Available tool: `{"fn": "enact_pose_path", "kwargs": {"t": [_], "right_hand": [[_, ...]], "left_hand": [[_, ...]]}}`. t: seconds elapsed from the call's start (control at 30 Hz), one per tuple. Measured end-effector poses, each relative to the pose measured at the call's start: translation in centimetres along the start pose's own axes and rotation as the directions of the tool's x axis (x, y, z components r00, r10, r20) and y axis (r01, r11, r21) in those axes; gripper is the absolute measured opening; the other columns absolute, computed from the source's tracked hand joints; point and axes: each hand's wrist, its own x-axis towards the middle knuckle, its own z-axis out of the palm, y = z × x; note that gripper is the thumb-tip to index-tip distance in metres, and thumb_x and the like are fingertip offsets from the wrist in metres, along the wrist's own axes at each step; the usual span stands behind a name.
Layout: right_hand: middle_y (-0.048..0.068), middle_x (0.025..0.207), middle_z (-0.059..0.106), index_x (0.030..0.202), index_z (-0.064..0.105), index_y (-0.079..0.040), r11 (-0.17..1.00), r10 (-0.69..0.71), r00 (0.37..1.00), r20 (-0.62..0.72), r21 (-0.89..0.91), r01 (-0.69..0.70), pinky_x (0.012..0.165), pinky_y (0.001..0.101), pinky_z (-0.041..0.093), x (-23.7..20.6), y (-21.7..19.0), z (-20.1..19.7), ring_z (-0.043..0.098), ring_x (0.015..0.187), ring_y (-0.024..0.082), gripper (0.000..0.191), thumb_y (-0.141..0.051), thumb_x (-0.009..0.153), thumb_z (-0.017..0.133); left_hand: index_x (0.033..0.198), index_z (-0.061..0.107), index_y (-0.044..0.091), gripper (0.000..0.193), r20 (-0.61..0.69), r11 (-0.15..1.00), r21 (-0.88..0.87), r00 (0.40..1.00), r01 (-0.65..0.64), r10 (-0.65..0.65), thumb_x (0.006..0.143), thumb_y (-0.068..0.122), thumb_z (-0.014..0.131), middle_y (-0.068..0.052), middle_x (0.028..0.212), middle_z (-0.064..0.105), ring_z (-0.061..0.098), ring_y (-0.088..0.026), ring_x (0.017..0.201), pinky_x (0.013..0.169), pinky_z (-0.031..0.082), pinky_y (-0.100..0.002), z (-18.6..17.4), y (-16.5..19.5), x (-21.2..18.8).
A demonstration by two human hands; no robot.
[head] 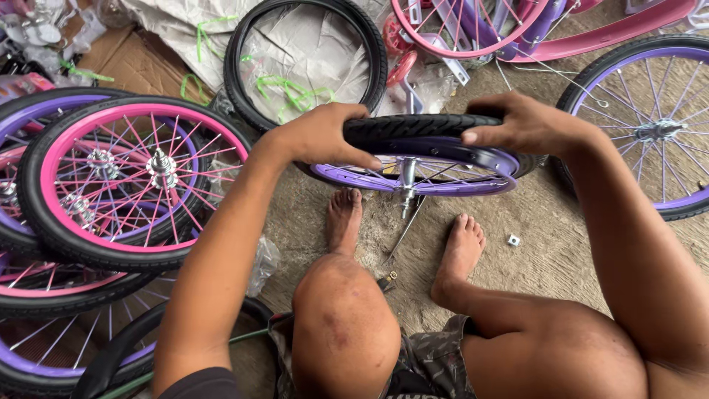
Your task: The person assembles bicycle wheels by fitting tires and inner tubes onto rims. They first mount a tire onto a pink rim, then insert an inner tube and inflate it. They repeat the process with a purple rim, fitting the tire and inserting the inner tube.
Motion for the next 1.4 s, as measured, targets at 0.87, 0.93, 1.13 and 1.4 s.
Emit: {"fn": "enact_pose_path", "kwargs": {"t": [0.87,0.93,1.13,1.4], "right_hand": [[0.013,0.088,0.076,0.109,0.066,-0.01,0.957,-0.19,0.982,0.016,-0.218,0.189,0.075,0.0446,0.057,-0.8,-7.8,2.3,0.074,0.081,0.03,0.033,-0.034,0.089,0.074],[0.015,0.085,0.074,0.108,0.064,-0.009,0.944,-0.117,0.991,-0.069,-0.317,0.09,0.074,0.0472,0.057,0.1,-7.4,2.1,0.073,0.079,0.032,0.032,-0.037,0.094,0.07],[0.014,0.073,0.067,0.102,0.061,-0.005,0.88,-0.261,0.916,-0.306,-0.466,0.095,0.061,0.0478,0.053,2.0,-4.8,1.5,0.066,0.063,0.031,0.034,-0.04,0.102,0.064],[0.01,0.074,0.067,0.102,0.063,-0.006,0.833,-0.474,0.812,-0.341,-0.472,0.289,0.055,0.0443,0.052,-0.1,-4.8,3.6,0.063,0.058,0.027,0.033,-0.037,0.096,0.071]], "left_hand": [[0.101,0.068,0.002,0.042,0.174,0.901,0.407,0.981,-0.15,0.084,0.072,0.026,0.087,-0.021,0.103,0.072,0.069,-0.039,0.102,0.088,0.053,-0.046,1.1,5.6,4.9],[0.101,0.065,0.001,0.04,0.091,0.885,0.434,0.985,-0.17,0.145,0.075,0.024,0.086,-0.021,0.105,0.07,0.067,-0.041,0.103,0.087,0.052,-0.049,0.8,5.0,5.7],[0.107,0.059,-0.001,0.038,-0.127,0.794,0.571,0.933,-0.208,0.336,0.086,0.022,0.08,-0.022,0.105,0.065,0.068,-0.043,0.093,0.078,0.054,-0.052,1.7,2.6,8.7],[0.109,0.061,0.006,0.038,-0.252,0.829,0.543,0.916,-0.134,0.313,0.081,0.022,0.081,-0.014,0.103,0.065,0.072,-0.037,0.088,0.074,0.057,-0.05,3.8,2.9,4.1]]}}
